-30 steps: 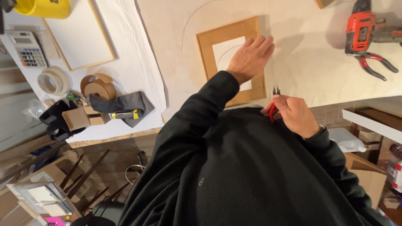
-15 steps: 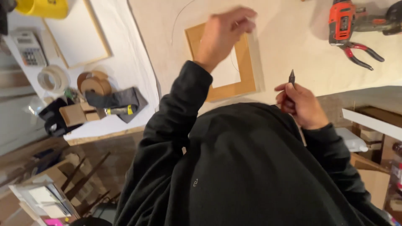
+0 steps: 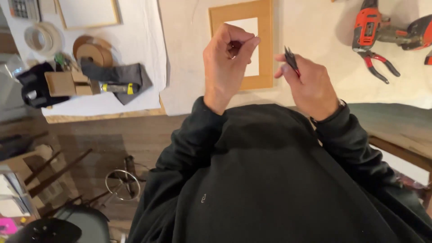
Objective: The person is using pliers to secure a metal hanging wire to the back of a picture frame.
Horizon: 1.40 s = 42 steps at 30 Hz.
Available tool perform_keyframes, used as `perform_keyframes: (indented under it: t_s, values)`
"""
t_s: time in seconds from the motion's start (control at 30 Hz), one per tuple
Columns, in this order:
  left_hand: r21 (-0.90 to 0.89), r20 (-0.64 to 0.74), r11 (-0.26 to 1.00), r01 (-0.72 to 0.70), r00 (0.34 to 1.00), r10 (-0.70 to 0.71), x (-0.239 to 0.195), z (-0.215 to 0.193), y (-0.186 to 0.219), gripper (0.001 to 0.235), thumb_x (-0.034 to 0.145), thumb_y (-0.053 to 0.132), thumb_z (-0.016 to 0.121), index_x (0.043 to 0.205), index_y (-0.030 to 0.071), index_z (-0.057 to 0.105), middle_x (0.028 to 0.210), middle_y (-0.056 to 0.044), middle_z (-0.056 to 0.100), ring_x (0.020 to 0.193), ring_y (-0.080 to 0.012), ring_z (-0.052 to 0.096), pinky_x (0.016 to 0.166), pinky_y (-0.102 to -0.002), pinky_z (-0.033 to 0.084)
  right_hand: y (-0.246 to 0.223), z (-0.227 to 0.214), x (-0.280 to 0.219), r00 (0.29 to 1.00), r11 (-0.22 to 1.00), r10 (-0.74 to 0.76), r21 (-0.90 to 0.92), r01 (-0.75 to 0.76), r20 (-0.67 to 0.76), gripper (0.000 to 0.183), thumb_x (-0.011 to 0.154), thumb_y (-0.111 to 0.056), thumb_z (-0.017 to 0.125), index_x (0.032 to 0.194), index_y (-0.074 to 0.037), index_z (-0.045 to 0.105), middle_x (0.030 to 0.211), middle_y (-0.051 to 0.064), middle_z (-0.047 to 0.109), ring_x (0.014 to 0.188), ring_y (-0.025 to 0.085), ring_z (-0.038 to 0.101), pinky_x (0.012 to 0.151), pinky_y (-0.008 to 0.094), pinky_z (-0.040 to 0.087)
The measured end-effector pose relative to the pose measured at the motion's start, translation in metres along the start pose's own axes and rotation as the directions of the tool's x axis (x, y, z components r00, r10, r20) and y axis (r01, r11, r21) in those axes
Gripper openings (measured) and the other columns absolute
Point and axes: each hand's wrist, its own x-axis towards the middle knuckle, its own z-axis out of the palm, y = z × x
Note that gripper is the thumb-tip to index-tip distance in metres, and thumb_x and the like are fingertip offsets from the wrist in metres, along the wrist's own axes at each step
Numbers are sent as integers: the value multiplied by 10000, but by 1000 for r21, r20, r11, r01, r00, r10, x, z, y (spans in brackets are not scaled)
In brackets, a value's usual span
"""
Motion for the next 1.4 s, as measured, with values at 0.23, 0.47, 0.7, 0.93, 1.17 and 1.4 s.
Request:
perform_keyframes:
  t_s: [0.23, 0.47, 0.7, 0.93, 1.17, 1.4]
  values:
    - [271, -65, 936, -226, 966, 252, -32, -5, 14, 138, 804, -37, 693, 827, 42, 582, 865, 4, 548, 606, -86, 439, 547, -218, 394, -27, 19, -1, 979, 966, -205, -162, 203, 4, 80, 950, -13, 541, 908, 4, 606, 784, 107, 591, 668, 254, 540, 646, 348, 434]
    - [369, -90, 881, -298, 931, 353, -48, -13, 13, 187, 776, -64, 749, 850, 27, 603, 887, -17, 561, 578, -82, 443, 511, -213, 388, -37, 27, -10, 935, 897, -353, -295, 330, -27, 46, 934, 20, 610, 972, 36, 591, 745, 104, 540, 688, 253, 488, 634, 350, 412]
    - [447, -53, 815, -368, 899, 435, -56, -22, 10, 269, 713, -128, 757, 870, 31, 608, 893, -39, 587, 576, -101, 491, 498, -222, 422, -34, 35, -17, 879, 790, -471, -477, 386, -68, 161, 989, -72, 665, 872, -18, 568, 718, 59, 527, 700, 213, 423, 646, 311, 402]
    - [488, -25, 763, -424, 867, 498, -59, -32, 7, 232, 724, -108, 769, 869, 9, 633, 897, -69, 602, 552, -101, 474, 485, -228, 406, -43, 40, -22, 930, 853, -365, -412, 320, -33, 109, 970, -40, 640, 954, 24, 553, 726, 84, 605, 545, 223, 550, 535, 326, 438]
    - [466, 11, 746, -476, 846, 533, -61, -39, 5, 217, 726, -102, 771, 871, 1, 647, 902, -69, 594, 589, -117, 527, 499, -235, 432, -47, 42, -25, 929, 857, -371, -387, 340, -5, 108, 987, -45, 622, 967, 33, 551, 713, 60, 599, 534, 198, 548, 520, 305, 435]
    - [449, 57, 733, -511, 835, 548, -62, -43, 2, 221, 734, -82, 791, 880, 4, 650, 922, -63, 598, 590, -113, 518, 510, -236, 436, -43, 46, -27, 931, 847, -365, -417, 331, -2, 184, 1013, -84, 616, 890, 15, 522, 659, 42, 568, 497, 182, 532, 487, 297, 426]
